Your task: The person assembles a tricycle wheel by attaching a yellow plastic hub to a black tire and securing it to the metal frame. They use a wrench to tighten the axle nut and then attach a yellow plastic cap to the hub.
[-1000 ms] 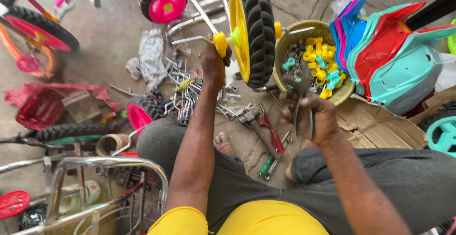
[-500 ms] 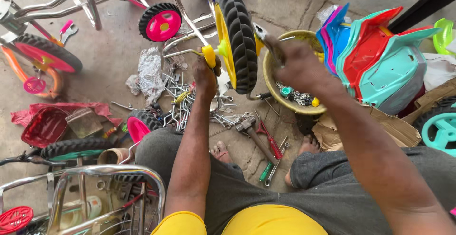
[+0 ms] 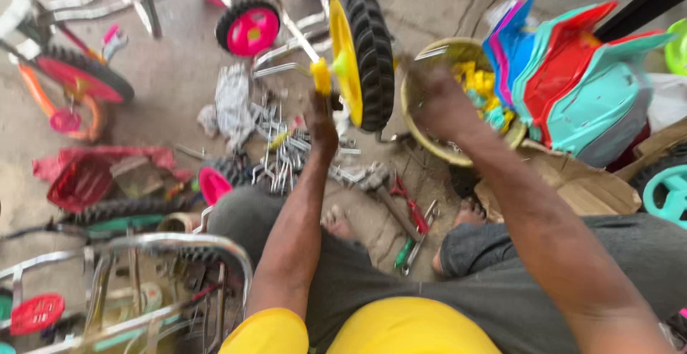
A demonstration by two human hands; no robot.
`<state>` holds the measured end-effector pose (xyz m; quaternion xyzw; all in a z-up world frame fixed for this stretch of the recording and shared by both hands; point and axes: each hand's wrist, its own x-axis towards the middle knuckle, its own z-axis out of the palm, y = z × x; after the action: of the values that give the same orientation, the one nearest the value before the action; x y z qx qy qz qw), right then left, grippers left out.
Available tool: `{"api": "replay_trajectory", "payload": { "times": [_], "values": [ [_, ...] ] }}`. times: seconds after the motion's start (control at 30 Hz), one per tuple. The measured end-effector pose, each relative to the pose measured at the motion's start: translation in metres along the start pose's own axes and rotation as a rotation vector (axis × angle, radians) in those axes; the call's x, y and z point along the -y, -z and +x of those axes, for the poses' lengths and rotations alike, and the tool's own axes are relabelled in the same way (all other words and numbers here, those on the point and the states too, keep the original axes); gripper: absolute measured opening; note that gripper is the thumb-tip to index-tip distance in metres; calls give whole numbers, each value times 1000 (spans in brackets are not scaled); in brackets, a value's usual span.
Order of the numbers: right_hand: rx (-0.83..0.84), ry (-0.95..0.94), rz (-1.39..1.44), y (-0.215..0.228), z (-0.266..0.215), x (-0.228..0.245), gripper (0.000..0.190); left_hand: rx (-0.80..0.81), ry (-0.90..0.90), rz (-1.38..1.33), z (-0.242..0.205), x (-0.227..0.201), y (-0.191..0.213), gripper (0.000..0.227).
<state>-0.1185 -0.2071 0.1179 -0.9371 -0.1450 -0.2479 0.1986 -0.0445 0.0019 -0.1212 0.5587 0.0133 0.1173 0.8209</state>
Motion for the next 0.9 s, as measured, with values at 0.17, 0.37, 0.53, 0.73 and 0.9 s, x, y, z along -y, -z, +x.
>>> {"api": "replay_trajectory", "payload": {
  "times": [0.17, 0.37, 0.53, 0.73, 0.9],
  "values": [
    [-6, -305, 467, 23, -24, 9, 72, 62, -7, -58, 0, 1, -4, 63],
    [187, -266, 539, 28, -79, 105, 91, 25, 102, -274, 7, -35, -20, 45],
    [86, -34, 332, -24, -36, 119, 84, 26, 303, -385, 22, -41, -25, 37],
    [228, -195, -29, -53, -4, 138, 83, 103, 130, -314, 27, -17, -9, 36],
    [48, -177, 145, -59, -7, 134, 80, 178, 209, -365, 28, -12, -10, 37]
  ]
}}
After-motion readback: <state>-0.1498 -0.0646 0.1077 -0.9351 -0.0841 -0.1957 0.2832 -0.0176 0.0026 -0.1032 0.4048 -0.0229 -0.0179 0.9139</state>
